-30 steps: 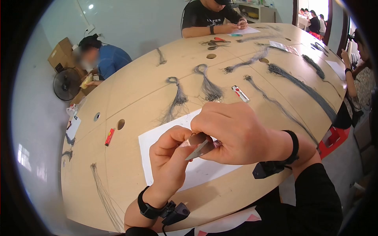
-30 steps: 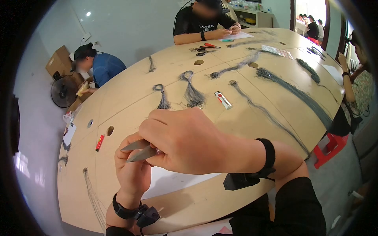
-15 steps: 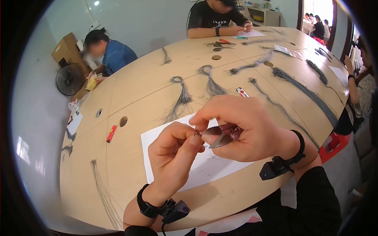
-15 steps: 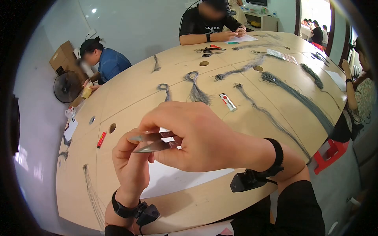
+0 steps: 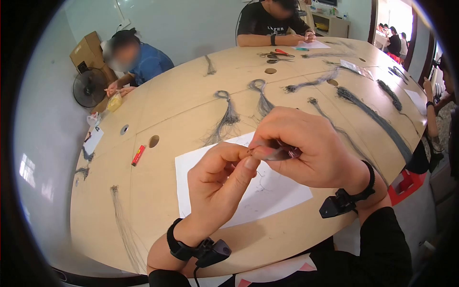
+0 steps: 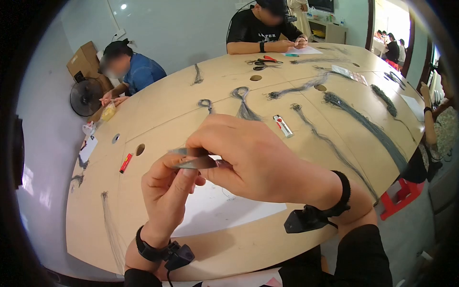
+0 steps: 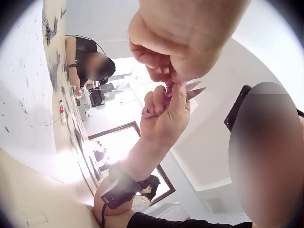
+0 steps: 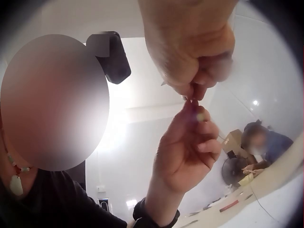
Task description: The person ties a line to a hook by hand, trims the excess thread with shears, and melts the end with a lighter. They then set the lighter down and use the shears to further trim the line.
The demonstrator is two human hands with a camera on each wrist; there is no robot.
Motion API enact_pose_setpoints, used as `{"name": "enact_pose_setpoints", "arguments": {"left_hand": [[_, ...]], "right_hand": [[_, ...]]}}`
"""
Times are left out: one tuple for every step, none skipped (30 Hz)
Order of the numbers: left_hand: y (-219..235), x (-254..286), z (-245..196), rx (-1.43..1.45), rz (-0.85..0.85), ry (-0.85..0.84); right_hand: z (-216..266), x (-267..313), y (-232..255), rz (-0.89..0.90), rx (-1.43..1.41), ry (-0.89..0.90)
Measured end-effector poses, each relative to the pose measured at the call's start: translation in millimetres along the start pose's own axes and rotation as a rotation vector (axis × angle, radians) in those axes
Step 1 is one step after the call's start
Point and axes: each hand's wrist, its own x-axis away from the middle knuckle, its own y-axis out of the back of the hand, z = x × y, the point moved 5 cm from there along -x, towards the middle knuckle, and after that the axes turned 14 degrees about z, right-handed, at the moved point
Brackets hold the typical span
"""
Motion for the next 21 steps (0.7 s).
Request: {"name": "enact_pose_setpoints", "arguments": {"left_hand": [[1.1,0.8,-1.5,-0.126,-0.017,-0.011],[0.8,1.1,0.3,-0.124,-0.018,-0.01],[1.4,1.7,-0.6,-0.175,-0.037,-0.051],[2.3,1.8,-2.7,-0.227,-0.058,-0.097],[2.5,2.0,-3.6,-0.23,-0.061,-0.095],[2.7,1.9,-5.0,-0.241,-0.067,-0.115],[2.9,2.1,-6.3,-0.251,-0.074,-0.135],[3.4,1.9,-6.5,-0.253,-0.083,-0.136],[3.5,1.6,-8.0,-0.259,-0.08,-0.162],[3.9,1.8,-9.8,-0.268,-0.078,-0.185],[5.0,2.3,-10.1,-0.273,-0.09,-0.184],[4.5,2.5,-9.8,-0.279,-0.075,-0.18],[3.6,2.4,-9.3,-0.283,-0.058,-0.177],[3.5,2.5,-9.1,-0.283,-0.062,-0.172],[3.1,1.8,-10.3,-0.3,-0.068,-0.183],[2.8,1.6,-11.6,-0.318,-0.071,-0.192],[3.0,1.5,-12.2,-0.318,-0.07,-0.191],[2.7,1.5,-14.1,-0.337,-0.062,-0.214],[2.3,1.5,-15.9,-0.357,-0.054,-0.237],[2.2,1.4,-16.5,-0.356,-0.053,-0.24],[2.0,1.8,-16.9,-0.363,-0.054,-0.244]], "right_hand": [[0.7,0.0,-0.6,0.031,0.03,-0.032],[0.7,0.1,-1.3,0.033,0.028,-0.034],[1.1,0.1,-1.8,0.025,0.037,-0.027],[1.1,-0.3,-1.9,0.018,0.048,-0.016],[0.8,-0.4,-3.1,0.02,0.045,-0.013],[-2.4,0.0,-3.9,0.01,-0.032,-0.042],[-4.9,0.4,-4.9,0.002,-0.109,-0.071],[-4.2,0.4,-6.0,0.009,-0.111,-0.066],[-3.7,0.5,-5.5,-0.017,-0.131,-0.056],[-3.3,0.2,-5.4,-0.043,-0.154,-0.045],[-1.9,-0.3,-6.2,-0.034,-0.159,-0.038],[-0.2,0.1,-6.1,-0.034,-0.115,-0.058],[0.4,0.3,-6.7,-0.036,-0.069,-0.079],[-0.1,0.4,-9.6,-0.033,-0.074,-0.08],[0.7,0.5,-10.4,-0.058,-0.053,-0.044],[2.2,0.9,-10.8,-0.085,-0.034,-0.009],[2.6,1.3,-11.8,-0.086,-0.035,-0.011],[3.6,1.9,-12.2,-0.096,-0.025,-0.01],[4.7,2.5,-12.6,-0.106,-0.014,-0.009],[5.5,3.0,-13.7,-0.107,-0.011,-0.009],[5.0,3.7,-14.9,-0.121,-0.034,-0.016]]}}
